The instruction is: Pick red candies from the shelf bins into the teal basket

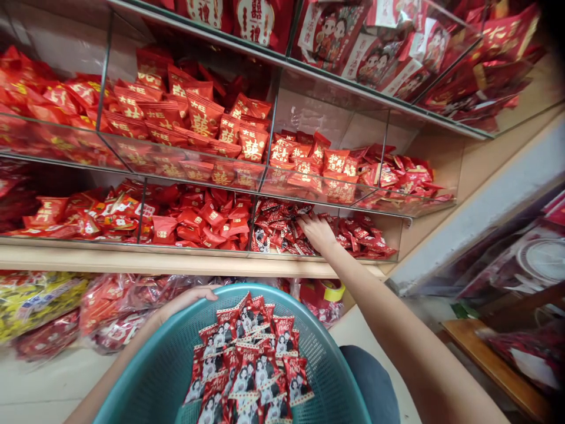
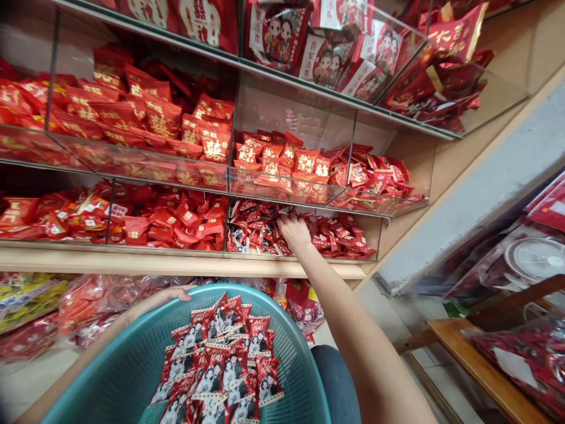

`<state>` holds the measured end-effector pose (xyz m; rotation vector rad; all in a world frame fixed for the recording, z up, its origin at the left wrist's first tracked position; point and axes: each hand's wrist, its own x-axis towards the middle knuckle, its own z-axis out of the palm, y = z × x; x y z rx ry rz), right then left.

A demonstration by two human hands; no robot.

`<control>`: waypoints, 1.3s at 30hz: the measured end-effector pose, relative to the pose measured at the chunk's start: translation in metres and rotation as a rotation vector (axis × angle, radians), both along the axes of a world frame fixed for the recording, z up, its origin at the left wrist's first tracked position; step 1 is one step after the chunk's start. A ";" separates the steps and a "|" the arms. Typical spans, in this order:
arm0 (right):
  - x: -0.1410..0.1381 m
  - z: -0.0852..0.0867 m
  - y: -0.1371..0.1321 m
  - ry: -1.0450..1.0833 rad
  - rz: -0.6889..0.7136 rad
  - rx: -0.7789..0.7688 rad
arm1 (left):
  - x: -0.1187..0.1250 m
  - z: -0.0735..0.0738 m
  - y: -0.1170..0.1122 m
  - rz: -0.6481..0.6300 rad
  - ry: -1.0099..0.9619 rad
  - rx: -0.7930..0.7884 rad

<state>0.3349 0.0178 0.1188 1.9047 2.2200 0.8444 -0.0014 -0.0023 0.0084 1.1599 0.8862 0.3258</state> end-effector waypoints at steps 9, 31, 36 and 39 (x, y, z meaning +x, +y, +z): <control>-0.002 0.009 -0.045 0.143 -0.011 0.097 | -0.001 0.000 0.000 -0.051 -0.066 -0.018; -0.063 -0.063 -0.148 2.280 0.156 -0.564 | -0.001 0.005 -0.005 0.024 -0.077 -0.091; -0.059 -0.062 -0.157 2.093 0.095 -0.479 | -0.001 0.007 -0.005 -0.008 -0.078 -0.096; -0.054 -0.065 -0.164 1.959 0.068 -0.455 | -0.001 0.004 -0.003 -0.004 -0.073 -0.103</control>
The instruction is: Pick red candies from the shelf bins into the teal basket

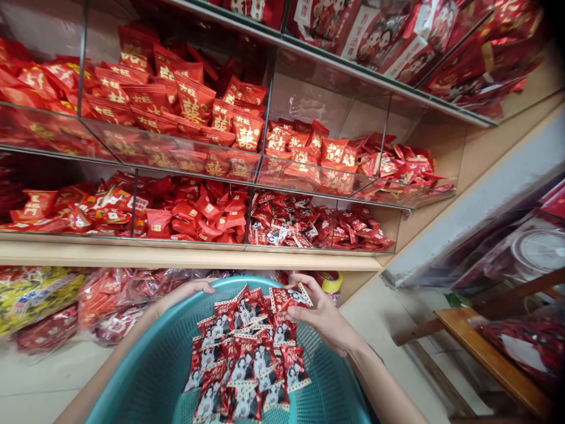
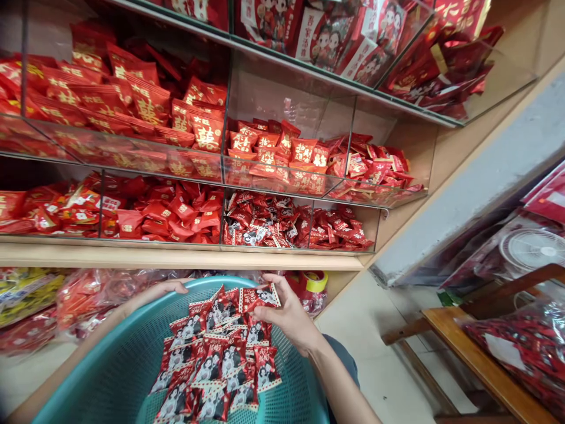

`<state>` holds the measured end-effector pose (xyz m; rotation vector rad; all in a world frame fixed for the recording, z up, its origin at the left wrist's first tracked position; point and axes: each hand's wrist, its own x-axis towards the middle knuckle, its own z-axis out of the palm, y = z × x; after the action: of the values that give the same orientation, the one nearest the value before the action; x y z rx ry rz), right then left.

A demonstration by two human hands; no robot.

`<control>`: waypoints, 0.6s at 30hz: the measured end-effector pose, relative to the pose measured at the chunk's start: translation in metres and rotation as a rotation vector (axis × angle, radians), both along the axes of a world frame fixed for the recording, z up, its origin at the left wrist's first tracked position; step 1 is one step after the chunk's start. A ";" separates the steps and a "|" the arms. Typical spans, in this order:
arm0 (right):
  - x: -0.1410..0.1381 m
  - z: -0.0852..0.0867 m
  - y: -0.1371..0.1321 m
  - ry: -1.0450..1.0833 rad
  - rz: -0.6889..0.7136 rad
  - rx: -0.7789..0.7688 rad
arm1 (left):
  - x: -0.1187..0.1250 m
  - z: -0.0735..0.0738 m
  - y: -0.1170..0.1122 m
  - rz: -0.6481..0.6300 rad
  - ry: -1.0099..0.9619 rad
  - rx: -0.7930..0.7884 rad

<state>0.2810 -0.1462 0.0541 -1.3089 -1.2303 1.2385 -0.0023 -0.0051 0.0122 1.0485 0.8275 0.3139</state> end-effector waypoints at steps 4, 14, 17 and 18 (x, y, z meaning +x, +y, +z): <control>0.005 -0.010 -0.011 -0.194 -0.017 0.053 | -0.001 -0.001 0.002 0.004 0.017 0.005; 0.012 -0.060 -0.041 -0.696 -0.094 0.125 | 0.001 -0.003 0.001 0.044 0.052 0.048; 0.007 -0.059 -0.042 -0.842 -0.095 0.196 | 0.001 -0.001 0.001 0.038 0.067 0.063; 0.004 -0.057 -0.042 -0.913 -0.086 0.195 | 0.001 0.001 0.001 0.023 0.068 0.071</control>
<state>0.2852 -0.1886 -0.0027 -1.8225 -1.8246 0.4023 -0.0016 -0.0040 0.0128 1.1215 0.8957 0.3306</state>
